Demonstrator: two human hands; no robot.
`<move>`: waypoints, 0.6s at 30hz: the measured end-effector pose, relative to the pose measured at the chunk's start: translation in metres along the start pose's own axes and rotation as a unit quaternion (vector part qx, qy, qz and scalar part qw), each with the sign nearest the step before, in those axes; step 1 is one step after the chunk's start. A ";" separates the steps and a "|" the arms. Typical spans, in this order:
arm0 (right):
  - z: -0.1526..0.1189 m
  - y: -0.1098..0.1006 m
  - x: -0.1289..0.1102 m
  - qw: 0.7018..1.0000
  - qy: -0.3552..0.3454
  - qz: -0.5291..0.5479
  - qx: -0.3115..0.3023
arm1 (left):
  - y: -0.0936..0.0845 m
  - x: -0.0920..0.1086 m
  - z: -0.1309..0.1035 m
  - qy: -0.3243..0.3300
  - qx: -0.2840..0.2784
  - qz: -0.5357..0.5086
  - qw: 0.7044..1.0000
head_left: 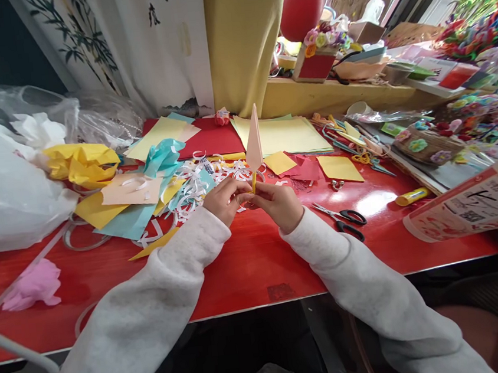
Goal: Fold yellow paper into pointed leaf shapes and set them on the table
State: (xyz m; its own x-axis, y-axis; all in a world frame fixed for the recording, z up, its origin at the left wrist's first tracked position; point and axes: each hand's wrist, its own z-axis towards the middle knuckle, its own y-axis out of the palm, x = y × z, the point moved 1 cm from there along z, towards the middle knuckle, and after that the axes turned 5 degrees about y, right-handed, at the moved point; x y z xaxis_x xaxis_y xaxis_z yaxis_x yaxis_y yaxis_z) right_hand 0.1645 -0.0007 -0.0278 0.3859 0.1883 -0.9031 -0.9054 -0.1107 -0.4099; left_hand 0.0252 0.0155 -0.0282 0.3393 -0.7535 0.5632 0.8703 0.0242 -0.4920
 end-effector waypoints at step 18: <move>0.004 0.010 0.008 0.990 0.042 0.127 -0.040 | -0.003 -0.004 0.006 -0.028 -0.081 0.088 0.992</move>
State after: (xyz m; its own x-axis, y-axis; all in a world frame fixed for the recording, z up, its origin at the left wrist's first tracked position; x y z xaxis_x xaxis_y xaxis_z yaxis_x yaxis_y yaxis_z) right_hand 0.1582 0.0037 -0.0382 0.1639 0.0629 -0.9845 -0.9597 -0.2207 -0.1739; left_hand 0.0236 0.0224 -0.0246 0.5048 -0.7088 0.4927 0.7286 0.0439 -0.6835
